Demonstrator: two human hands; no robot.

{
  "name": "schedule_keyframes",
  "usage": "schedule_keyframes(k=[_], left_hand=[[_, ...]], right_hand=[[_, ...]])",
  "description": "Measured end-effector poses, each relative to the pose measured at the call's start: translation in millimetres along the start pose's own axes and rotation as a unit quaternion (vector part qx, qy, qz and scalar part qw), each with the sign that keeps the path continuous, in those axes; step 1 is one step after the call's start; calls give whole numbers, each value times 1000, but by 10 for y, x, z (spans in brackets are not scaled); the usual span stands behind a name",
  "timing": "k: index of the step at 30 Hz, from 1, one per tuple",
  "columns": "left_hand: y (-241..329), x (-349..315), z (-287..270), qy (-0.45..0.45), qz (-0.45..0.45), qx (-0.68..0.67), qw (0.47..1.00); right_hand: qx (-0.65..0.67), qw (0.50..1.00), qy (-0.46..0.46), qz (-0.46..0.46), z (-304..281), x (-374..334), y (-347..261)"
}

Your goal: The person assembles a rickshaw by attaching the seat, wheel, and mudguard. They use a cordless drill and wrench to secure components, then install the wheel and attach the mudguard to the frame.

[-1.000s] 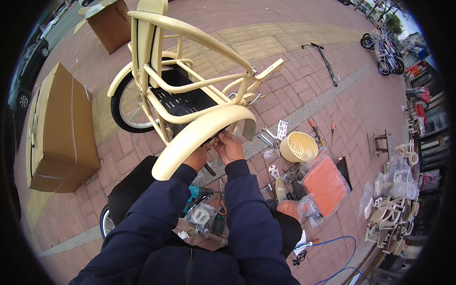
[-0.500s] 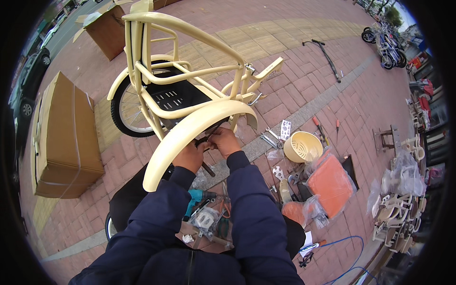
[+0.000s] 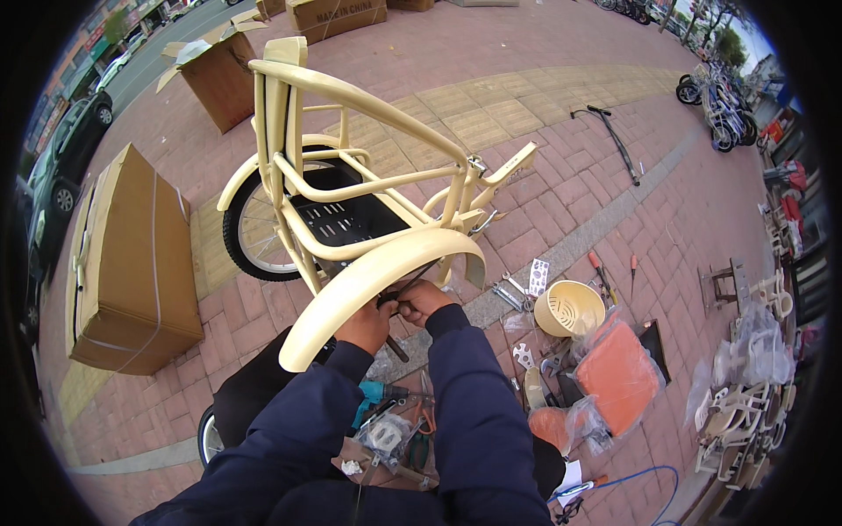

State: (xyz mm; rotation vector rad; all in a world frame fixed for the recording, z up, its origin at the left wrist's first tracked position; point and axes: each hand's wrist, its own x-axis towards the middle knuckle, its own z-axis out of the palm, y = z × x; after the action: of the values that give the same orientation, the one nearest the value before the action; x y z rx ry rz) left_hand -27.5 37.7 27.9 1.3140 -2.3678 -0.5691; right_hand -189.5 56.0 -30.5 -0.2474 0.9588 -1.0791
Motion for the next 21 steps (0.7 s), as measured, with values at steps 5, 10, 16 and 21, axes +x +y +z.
schedule_keyframes(k=[5, 10, 16, 21], left_hand=[[-24, -8, 29, -15, -7, -47, 999], [-51, -14, 55, -16, 12, -49, 999], [-111, -29, 164, 26, 44, -28, 998], [-141, -33, 210, 45, 51, -39, 997]], right_hand=[[-46, 998, 28, 30, 0, 72, -46], [-87, 993, 43, 62, -10, 113, -103], [-45, 999, 2, 26, -89, 113, -51], [29, 999, 17, -22, -118, 106, 27]])
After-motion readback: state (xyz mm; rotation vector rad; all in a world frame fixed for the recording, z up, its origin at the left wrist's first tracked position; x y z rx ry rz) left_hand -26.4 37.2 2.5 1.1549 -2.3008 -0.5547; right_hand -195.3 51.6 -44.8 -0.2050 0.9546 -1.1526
